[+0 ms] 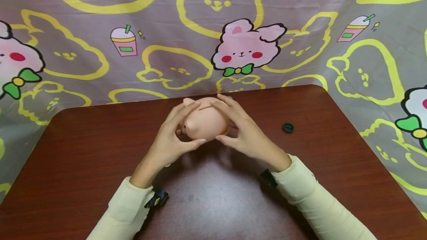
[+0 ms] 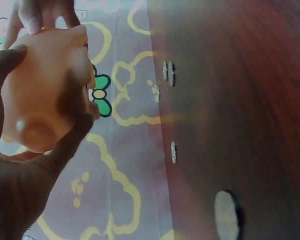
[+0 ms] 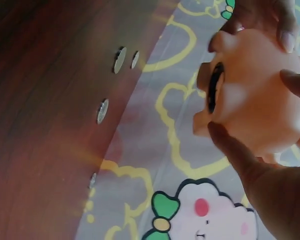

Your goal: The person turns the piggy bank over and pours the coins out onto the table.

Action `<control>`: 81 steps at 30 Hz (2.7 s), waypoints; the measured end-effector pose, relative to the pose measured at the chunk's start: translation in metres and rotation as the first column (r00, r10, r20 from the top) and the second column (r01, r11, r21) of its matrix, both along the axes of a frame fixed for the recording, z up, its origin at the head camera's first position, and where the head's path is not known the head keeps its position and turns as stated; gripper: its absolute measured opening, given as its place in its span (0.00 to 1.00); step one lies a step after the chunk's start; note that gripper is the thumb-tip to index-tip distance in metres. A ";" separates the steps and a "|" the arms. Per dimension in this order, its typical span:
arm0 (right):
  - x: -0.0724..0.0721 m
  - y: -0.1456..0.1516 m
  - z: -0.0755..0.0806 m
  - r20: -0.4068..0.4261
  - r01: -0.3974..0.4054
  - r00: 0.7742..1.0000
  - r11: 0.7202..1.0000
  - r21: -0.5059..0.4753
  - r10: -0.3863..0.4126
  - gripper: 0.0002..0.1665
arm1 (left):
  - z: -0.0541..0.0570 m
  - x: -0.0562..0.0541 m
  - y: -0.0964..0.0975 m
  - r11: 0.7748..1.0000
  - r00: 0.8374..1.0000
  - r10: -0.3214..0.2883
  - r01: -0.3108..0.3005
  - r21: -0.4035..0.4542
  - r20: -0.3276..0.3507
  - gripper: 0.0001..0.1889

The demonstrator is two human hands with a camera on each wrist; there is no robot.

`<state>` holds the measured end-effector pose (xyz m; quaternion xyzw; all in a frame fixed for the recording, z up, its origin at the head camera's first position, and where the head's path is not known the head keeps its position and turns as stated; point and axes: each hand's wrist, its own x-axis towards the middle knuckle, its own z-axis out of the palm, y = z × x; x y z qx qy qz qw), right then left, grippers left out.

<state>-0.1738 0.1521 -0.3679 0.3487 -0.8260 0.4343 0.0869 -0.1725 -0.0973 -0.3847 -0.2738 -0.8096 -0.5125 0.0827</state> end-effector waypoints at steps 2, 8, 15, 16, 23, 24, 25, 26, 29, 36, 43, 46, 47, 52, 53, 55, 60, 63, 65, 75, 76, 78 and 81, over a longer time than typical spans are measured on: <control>-0.001 0.001 0.000 0.082 -0.002 0.997 0.999 -0.042 0.005 0.51 | 0.003 0.000 0.001 1.000 1.000 0.010 -0.010 0.008 -0.013 0.47; -0.004 0.003 0.005 0.359 0.122 0.931 0.984 -0.130 -0.068 0.46 | 0.011 0.000 0.004 0.998 0.990 0.064 -0.066 0.011 0.124 0.41; -0.007 0.002 0.006 0.595 0.209 0.801 0.960 -0.187 -0.058 0.36 | 0.012 -0.001 0.007 0.996 0.957 0.087 -0.077 -0.048 0.277 0.36; -0.007 0.002 0.006 0.602 0.209 0.797 0.960 -0.188 -0.056 0.36 | 0.012 -0.001 0.007 0.996 0.955 0.086 -0.075 -0.049 0.284 0.37; -0.007 0.005 0.005 0.603 0.185 0.797 0.965 -0.187 -0.036 0.39 | 0.012 -0.002 0.007 0.997 0.959 0.075 -0.065 -0.044 0.274 0.40; -0.007 0.005 0.005 0.605 0.181 0.795 0.966 -0.187 -0.032 0.40 | 0.013 -0.001 0.007 0.997 0.959 0.071 -0.063 -0.040 0.275 0.40; -0.006 0.005 0.005 0.608 0.178 0.794 0.966 -0.189 -0.027 0.40 | 0.013 -0.001 0.007 0.997 0.960 0.071 -0.062 -0.041 0.271 0.41; -0.006 0.005 0.005 0.609 0.175 0.793 0.967 -0.187 -0.025 0.41 | 0.013 -0.001 0.007 0.997 0.961 0.071 -0.062 -0.043 0.267 0.41; -0.007 0.005 0.003 0.596 0.149 0.803 0.974 -0.173 -0.017 0.44 | 0.014 0.000 0.007 0.996 0.969 0.076 -0.064 -0.060 0.235 0.42; -0.008 0.005 -0.005 0.360 0.053 0.932 0.996 -0.067 -0.025 0.55 | 0.014 0.002 0.008 0.987 0.998 0.031 -0.022 -0.157 0.059 0.47; -0.005 0.004 -0.015 -0.157 0.045 0.986 0.999 -0.009 -0.046 0.54 | 0.013 0.003 0.006 0.965 0.963 -0.017 -0.054 -0.255 -0.270 0.42; -0.004 0.002 -0.017 -0.376 0.070 0.925 0.998 0.007 -0.062 0.52 | 0.014 0.004 0.006 0.951 0.919 -0.030 -0.096 -0.295 -0.394 0.43; -0.003 0.002 -0.017 -0.434 0.082 0.898 0.997 0.010 -0.070 0.51 | 0.014 0.004 0.005 0.947 0.904 -0.033 -0.108 -0.303 -0.426 0.43; -0.001 0.001 -0.018 -0.592 0.139 0.799 0.990 0.008 -0.107 0.45 | 0.013 0.005 0.006 0.937 0.859 -0.038 -0.148 -0.317 -0.510 0.41; -0.001 0.001 -0.018 -0.602 0.145 0.791 0.989 0.007 -0.112 0.44 | 0.013 0.005 0.007 0.937 0.856 -0.037 -0.149 -0.315 -0.515 0.40; -0.001 0.001 -0.018 -0.616 0.151 0.779 0.988 0.006 -0.116 0.42 | 0.012 0.005 0.007 0.941 0.853 -0.038 -0.145 -0.307 -0.521 0.40; 0.000 0.001 -0.017 -0.644 0.166 0.755 0.986 0.008 -0.121 0.40 | 0.010 0.004 0.009 0.954 0.855 -0.032 -0.128 -0.270 -0.517 0.40; 0.000 0.001 -0.016 -0.651 0.169 0.750 0.986 0.014 -0.119 0.38 | 0.007 0.003 0.008 0.972 0.883 -0.014 -0.098 -0.213 -0.469 0.41; 0.001 0.001 -0.015 -0.633 0.154 0.766 0.988 0.021 -0.106 0.38 | 0.005 0.003 0.007 0.983 0.906 0.002 -0.080 -0.168 -0.423 0.41; 0.000 0.007 -0.015 -0.315 0.078 0.945 0.995 -0.056 -0.092 0.63 | 0.008 0.007 0.002 0.981 0.917 -0.052 -0.027 -0.191 -0.396 0.42; 0.000 0.008 -0.014 -0.296 0.067 0.952 0.996 -0.058 -0.081 0.64 | 0.009 0.007 0.003 0.978 0.907 -0.061 -0.028 -0.205 -0.417 0.42; 0.001 0.009 -0.013 -0.305 0.049 0.950 0.997 -0.051 -0.063 0.64 | 0.010 0.009 0.003 0.972 0.882 -0.074 -0.040 -0.231 -0.465 0.42; 0.003 0.008 -0.012 -0.399 0.050 0.915 0.999 -0.012 -0.051 0.61 | 0.008 0.010 0.004 0.969 0.851 -0.077 -0.060 -0.241 -0.520 0.39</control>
